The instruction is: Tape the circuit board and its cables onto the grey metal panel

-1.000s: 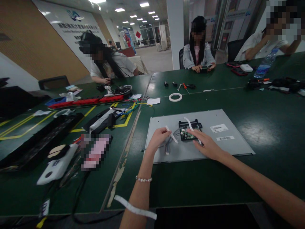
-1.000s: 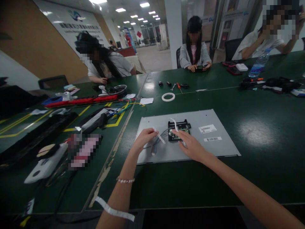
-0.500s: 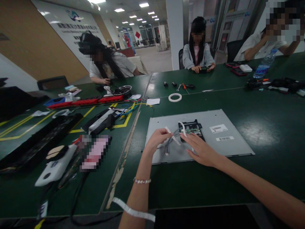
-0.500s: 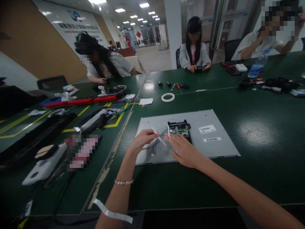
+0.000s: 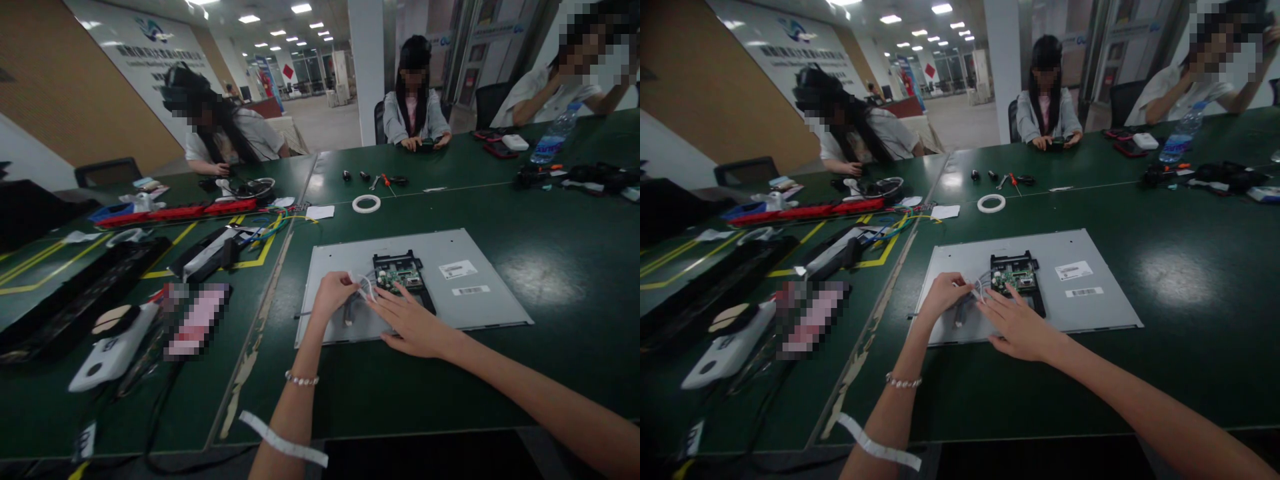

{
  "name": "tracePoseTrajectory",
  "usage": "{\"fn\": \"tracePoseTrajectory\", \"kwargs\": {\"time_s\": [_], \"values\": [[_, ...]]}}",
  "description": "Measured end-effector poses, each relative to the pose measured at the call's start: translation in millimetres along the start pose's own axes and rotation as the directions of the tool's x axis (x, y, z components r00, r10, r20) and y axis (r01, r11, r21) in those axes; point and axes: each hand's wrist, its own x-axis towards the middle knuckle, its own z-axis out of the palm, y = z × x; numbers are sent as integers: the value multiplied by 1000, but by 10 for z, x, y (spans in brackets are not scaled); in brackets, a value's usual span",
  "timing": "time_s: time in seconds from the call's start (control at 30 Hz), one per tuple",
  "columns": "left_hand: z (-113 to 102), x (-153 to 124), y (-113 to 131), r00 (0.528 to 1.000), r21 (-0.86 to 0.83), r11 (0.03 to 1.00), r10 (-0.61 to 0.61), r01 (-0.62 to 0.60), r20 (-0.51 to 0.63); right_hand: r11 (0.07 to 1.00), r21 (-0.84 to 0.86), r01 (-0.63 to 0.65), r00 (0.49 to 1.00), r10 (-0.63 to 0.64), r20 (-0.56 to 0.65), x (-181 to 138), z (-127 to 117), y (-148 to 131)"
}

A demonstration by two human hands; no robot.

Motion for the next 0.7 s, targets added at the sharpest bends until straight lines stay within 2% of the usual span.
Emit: {"fn": "tracePoseTrajectory", "kwargs": {"time_s": [0.3, 0.47, 0.6, 0.7], "values": [[50, 3, -26, 998, -10, 998, 65, -64, 23, 1000, 18, -1, 1000, 1, 16, 8, 29, -3], [91, 18, -72, 994, 77, 991, 112, -111, 1, 1000, 8, -1, 1000, 1, 31, 8, 58, -1], [97, 19, -42, 989, 146, 979, 141, -145, 40, 1000, 5, -9, 999, 8, 54, 5, 50, -6], [57, 9, 13, 973, 262, 937, 221, -232, 71, 1000, -7, -16, 998, 16, 67, 2, 40, -14]]}}
